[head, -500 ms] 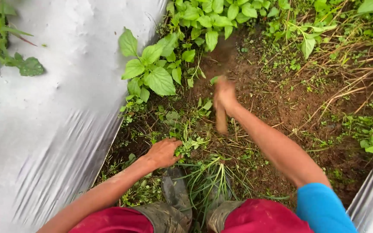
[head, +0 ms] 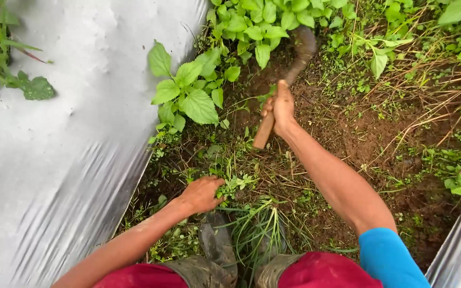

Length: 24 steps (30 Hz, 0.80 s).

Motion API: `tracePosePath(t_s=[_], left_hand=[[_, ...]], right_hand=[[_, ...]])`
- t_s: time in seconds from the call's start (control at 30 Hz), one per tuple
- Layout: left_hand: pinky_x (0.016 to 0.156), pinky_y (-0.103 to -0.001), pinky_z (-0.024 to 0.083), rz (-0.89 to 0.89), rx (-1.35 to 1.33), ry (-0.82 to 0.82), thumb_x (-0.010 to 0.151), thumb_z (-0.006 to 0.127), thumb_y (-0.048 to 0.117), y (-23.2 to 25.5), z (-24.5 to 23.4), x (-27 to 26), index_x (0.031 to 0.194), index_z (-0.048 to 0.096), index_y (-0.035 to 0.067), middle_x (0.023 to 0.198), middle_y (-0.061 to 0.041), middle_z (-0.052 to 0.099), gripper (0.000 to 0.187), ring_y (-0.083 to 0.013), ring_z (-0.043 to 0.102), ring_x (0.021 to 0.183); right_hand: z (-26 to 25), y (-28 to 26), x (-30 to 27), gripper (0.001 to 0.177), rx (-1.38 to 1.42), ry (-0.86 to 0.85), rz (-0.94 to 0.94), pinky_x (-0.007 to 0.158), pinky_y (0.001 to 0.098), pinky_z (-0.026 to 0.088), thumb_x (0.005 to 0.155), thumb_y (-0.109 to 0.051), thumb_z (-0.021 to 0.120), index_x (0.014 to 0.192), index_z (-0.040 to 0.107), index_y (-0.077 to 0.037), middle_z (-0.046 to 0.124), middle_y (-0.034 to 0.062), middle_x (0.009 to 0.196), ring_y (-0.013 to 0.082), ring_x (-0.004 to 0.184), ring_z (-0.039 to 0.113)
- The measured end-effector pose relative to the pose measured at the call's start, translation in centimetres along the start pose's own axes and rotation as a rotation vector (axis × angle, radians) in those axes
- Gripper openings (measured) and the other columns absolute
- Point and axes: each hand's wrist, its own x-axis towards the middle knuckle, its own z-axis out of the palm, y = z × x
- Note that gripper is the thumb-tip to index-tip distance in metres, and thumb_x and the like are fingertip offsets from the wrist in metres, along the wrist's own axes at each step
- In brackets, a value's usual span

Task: Using a hand scythe and hands to remove weeds from a vegetable garden row.

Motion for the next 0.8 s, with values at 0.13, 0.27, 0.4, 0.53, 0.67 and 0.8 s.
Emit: tracePosePath(t_s=[0.13, 0.27, 0.4, 0.53, 0.67, 0.8], left_hand=[[0.104, -0.056, 0.052, 0.015, -0.005, 0.006, 0.099, 0.062, 0.026, -0.1, -0.3, -0.8, 0.141, 0.053, 0.004, 0.129, -0.021, 0.062, 0.048, -0.0404, 0.057, 0.128], [0.112, -0.059, 0.043, -0.012, -0.024, 0.0, 0.098, 0.063, 0.024, 0.1, -0.2, -0.3, 0.144, 0.052, 0.005, 0.139, -0.024, 0.058, 0.051, -0.0422, 0.048, 0.139], [0.116, -0.058, 0.039, -0.031, -0.036, 0.0, 0.097, 0.063, 0.021, -0.1, 0.3, 0.4, 0.143, 0.054, 0.007, 0.135, -0.023, 0.06, 0.049, -0.0397, 0.046, 0.142], [0.118, -0.059, 0.036, -0.008, -0.039, 0.003, 0.097, 0.064, 0.018, -0.2, 0.7, 0.5, 0.141, 0.055, 0.004, 0.125, -0.023, 0.066, 0.047, -0.0391, 0.043, 0.144], [0.121, -0.058, 0.031, -0.038, -0.033, -0.017, 0.097, 0.064, 0.015, 0.9, -0.1, -0.3, 0.145, 0.052, 0.004, 0.137, -0.026, 0.06, 0.05, -0.0396, 0.04, 0.146], [0.121, -0.058, 0.031, -0.03, -0.032, -0.063, 0.098, 0.064, 0.017, 0.3, 1.1, 0.3, 0.146, 0.051, 0.005, 0.142, -0.027, 0.055, 0.052, -0.0414, 0.04, 0.146]], right_hand=[[-1.8, 3.5, -3.1, 0.041, -0.589, -0.486, 0.041, 0.032, 0.0291, 0.049, 0.11, -0.04, 0.041, 0.085, 0.048, -0.009, 0.05, -0.0009, 0.049, 0.0152, 0.031, 0.052], [-4.3, 2.4, -5.7, 0.035, -0.707, -0.607, 0.347, 0.035, 0.0235, 0.043, 0.111, -0.039, 0.04, 0.098, 0.052, -0.01, 0.05, -0.004, 0.057, 0.0078, 0.038, 0.046], [-4.9, 2.1, -3.6, 0.037, -0.435, -0.316, 0.216, 0.034, 0.0255, 0.048, 0.112, -0.042, 0.038, 0.096, 0.051, -0.011, 0.049, -0.0028, 0.056, 0.0111, 0.038, 0.051], [-1.6, 0.5, -0.8, 0.032, 0.015, 0.039, 0.092, 0.043, 0.0191, 0.051, 0.113, -0.042, 0.025, 0.104, 0.042, -0.016, 0.045, -0.0073, 0.065, 0.0053, 0.045, 0.047], [0.0, 0.1, -5.9, 0.039, -0.252, -0.151, 0.071, 0.041, 0.025, 0.058, 0.114, -0.043, 0.024, 0.103, 0.045, -0.012, 0.054, -0.0013, 0.061, 0.0121, 0.041, 0.058], [0.2, -2.5, -11.2, 0.043, -0.854, -0.687, 0.424, 0.044, 0.0229, 0.056, 0.112, -0.035, 0.035, 0.124, 0.053, 0.002, 0.049, -0.0019, 0.067, 0.0081, 0.043, 0.05]])
